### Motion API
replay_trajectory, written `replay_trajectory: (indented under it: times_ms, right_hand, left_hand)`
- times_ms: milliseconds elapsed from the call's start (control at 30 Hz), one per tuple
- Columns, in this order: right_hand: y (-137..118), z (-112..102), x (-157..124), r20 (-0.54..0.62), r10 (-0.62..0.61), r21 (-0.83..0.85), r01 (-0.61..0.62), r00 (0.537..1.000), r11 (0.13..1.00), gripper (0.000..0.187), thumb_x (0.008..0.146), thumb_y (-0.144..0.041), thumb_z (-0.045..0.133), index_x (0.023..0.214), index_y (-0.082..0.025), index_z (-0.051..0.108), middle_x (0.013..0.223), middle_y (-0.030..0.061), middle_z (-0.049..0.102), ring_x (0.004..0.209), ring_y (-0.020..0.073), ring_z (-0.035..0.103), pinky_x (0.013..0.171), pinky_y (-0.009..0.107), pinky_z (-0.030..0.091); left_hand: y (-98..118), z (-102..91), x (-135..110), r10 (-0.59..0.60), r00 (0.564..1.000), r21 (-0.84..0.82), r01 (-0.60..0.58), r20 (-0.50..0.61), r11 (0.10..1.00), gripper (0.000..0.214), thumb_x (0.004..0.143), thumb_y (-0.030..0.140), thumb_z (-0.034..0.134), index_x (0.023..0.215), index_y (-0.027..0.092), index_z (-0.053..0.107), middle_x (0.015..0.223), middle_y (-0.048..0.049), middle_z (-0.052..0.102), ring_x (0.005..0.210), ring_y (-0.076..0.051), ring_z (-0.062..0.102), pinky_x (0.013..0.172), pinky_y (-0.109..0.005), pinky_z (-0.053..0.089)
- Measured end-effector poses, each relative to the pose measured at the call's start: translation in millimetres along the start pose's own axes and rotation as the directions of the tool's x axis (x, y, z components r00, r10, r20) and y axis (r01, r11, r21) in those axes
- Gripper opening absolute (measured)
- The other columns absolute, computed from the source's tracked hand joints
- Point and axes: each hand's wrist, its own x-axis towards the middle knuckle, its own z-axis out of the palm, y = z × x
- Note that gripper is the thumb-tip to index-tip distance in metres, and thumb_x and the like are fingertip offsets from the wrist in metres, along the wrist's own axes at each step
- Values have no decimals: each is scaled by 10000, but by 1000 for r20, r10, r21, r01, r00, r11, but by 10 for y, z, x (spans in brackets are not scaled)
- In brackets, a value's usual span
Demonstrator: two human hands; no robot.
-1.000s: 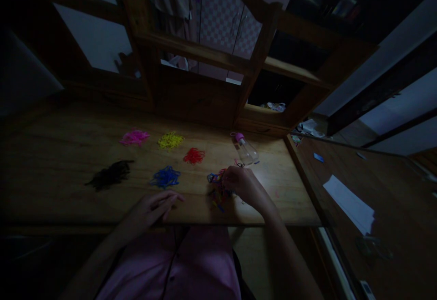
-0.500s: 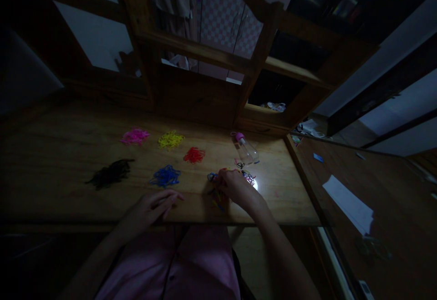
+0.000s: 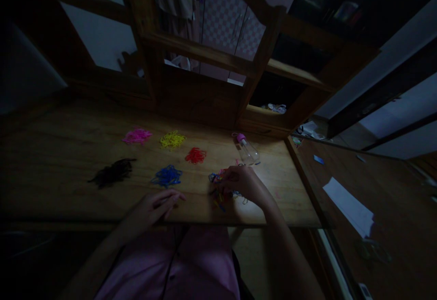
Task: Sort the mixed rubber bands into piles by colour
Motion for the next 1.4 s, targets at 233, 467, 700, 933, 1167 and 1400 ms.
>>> replay_trajectory:
  times_ms: [233, 467, 700, 933, 1167, 1400]
  right_hand:
    - [-170, -67, 175, -73, -127, 52, 131, 989, 990, 240, 750, -367, 747, 856, -152, 734, 869, 92, 753, 826, 209, 721, 726, 301, 561]
    - [-722, 455, 1239, 3, -336, 65, 335, 942, 940, 182, 734, -282, 766, 836, -135, 734, 829, 68, 745, 771, 176, 704, 696, 266, 544]
    - [-1199, 1258, 2320, -22, -491, -113, 486, 871, 866, 153, 778, -228, 737, 910, -153, 748, 852, 42, 743, 827, 163, 691, 750, 250, 512]
    - [-1248, 1374, 2548, -69, -484, -189, 465, 872, 865, 223, 863, -370, 663, 929, -165, 720, 880, 36, 731, 830, 163, 687, 768, 257, 511]
    - [-1107, 506, 1847, -228, -454, 79, 481, 861, 873, 355, 901, -483, 552, 897, -152, 680, 896, 69, 715, 596, 140, 665, 538, 251, 521]
    - [-707, -249, 300, -343, -382, -272, 299, 858, 915, 304, 926, -429, 531, 953, -174, 696, 776, 56, 708, 690, 166, 672, 643, 269, 520]
  left_hand:
    - [-22, 2, 8, -4, 1000, 5, 4, -5, 1000, 441, 932, 509, 456, 1129, 181, 676, 632, 13, 563, 593, -144, 522, 551, -226, 340]
    - [16, 7, 17, 33, 999, -32, -33, 0, 999, 444, 936, 524, 444, 1109, 187, 675, 636, 27, 525, 583, -123, 493, 537, -213, 329]
    - [71, 20, 11, 53, 998, -60, -55, -36, 997, 436, 936, 526, 438, 1023, 164, 664, 615, 29, 518, 578, -124, 484, 542, -215, 336]
    - [42, 31, 7, 45, 998, -43, -48, -52, 998, 432, 933, 538, 433, 999, 179, 665, 600, 32, 522, 570, -127, 498, 543, -216, 348]
    - [102, 7, -17, 48, 998, -54, -50, -37, 997, 448, 936, 521, 431, 1071, 182, 689, 607, 27, 513, 564, -123, 474, 526, -209, 329]
    - [39, 2, -13, 30, 999, -17, -30, -14, 999, 437, 935, 518, 445, 1103, 195, 685, 621, 18, 542, 572, -134, 499, 533, -217, 331]
